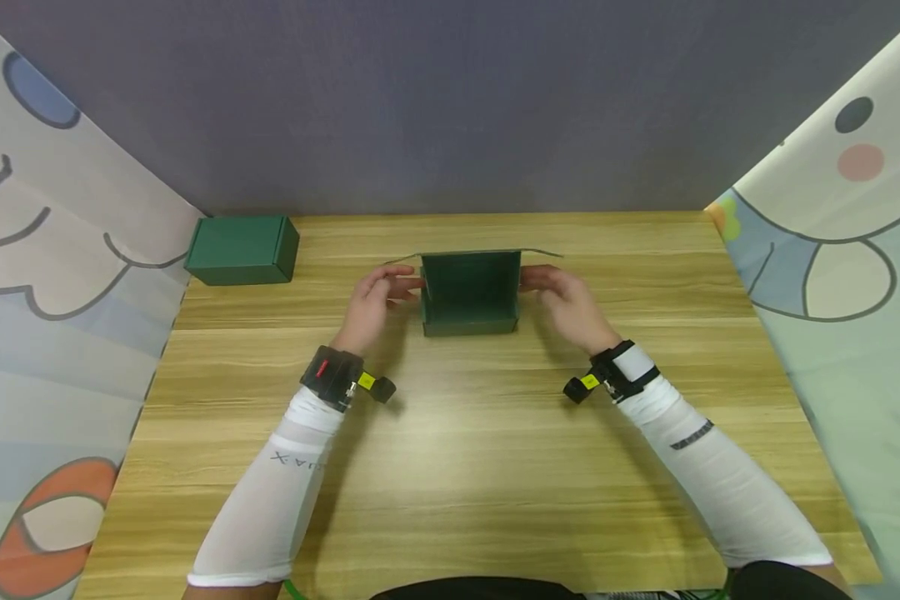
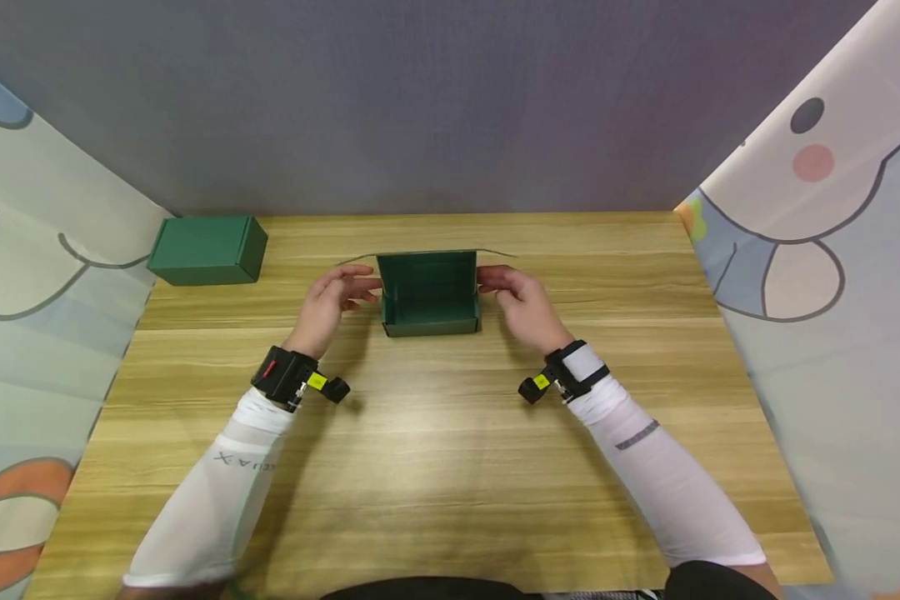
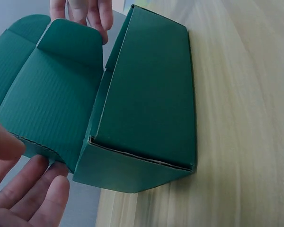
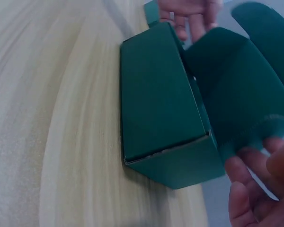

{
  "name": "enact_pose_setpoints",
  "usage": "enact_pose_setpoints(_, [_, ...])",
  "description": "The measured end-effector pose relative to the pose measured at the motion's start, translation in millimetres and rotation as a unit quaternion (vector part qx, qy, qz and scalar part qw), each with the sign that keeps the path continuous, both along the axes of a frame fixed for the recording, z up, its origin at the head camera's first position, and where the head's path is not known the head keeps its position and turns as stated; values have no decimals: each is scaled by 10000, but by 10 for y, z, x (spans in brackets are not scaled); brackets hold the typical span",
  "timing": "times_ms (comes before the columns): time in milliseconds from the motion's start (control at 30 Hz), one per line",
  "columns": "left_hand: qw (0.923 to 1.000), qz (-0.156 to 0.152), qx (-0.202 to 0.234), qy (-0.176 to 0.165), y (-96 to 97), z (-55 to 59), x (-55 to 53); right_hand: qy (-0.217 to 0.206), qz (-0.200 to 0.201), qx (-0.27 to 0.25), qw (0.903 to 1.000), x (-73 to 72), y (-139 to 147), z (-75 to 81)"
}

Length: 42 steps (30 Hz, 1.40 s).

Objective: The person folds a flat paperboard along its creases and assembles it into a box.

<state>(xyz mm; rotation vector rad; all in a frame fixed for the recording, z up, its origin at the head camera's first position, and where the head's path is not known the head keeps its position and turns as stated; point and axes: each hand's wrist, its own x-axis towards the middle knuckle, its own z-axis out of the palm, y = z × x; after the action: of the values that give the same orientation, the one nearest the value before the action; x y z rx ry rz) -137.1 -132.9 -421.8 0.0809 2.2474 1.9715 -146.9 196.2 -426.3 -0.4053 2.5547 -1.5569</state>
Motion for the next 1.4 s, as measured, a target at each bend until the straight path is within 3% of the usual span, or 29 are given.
enact_pose_setpoints(300, [9958,-288,596,-637,-94,15,-29,-980,294,-626,9928,-59,151,-85])
enact_pose_setpoints(433, [9972,-429,161,-598,-110,56,-41,-1363,513,-913,9851,-97,193,-80])
enact_pose_setpoints(567, [9972,-462,-403,-418,-132,92,-60,-1876,635,-1420,9698,-139,206,-21])
enact_pose_setpoints(667, [9965,-446,-525,-465,-140,113,-67,-2121,631,-1726,9598,-156,215,23])
enact_pose_setpoints(800, [9945,-648,-501,-659,-146,152,-54,-2035,683,-1466,9656,-157,206,108])
enact_pose_setpoints(933, [9915,-866,-677,-694,-149,189,-37,-1729,632,-591,9811,-163,178,189])
enact_pose_setpoints(1033, [9902,-900,-843,-651,-144,197,-25,-1589,570,-105,9856,-162,165,219])
enact_pose_setpoints(1400, [9894,-876,-981,-622,-129,200,-5,-1387,162,266,9898,-119,77,228])
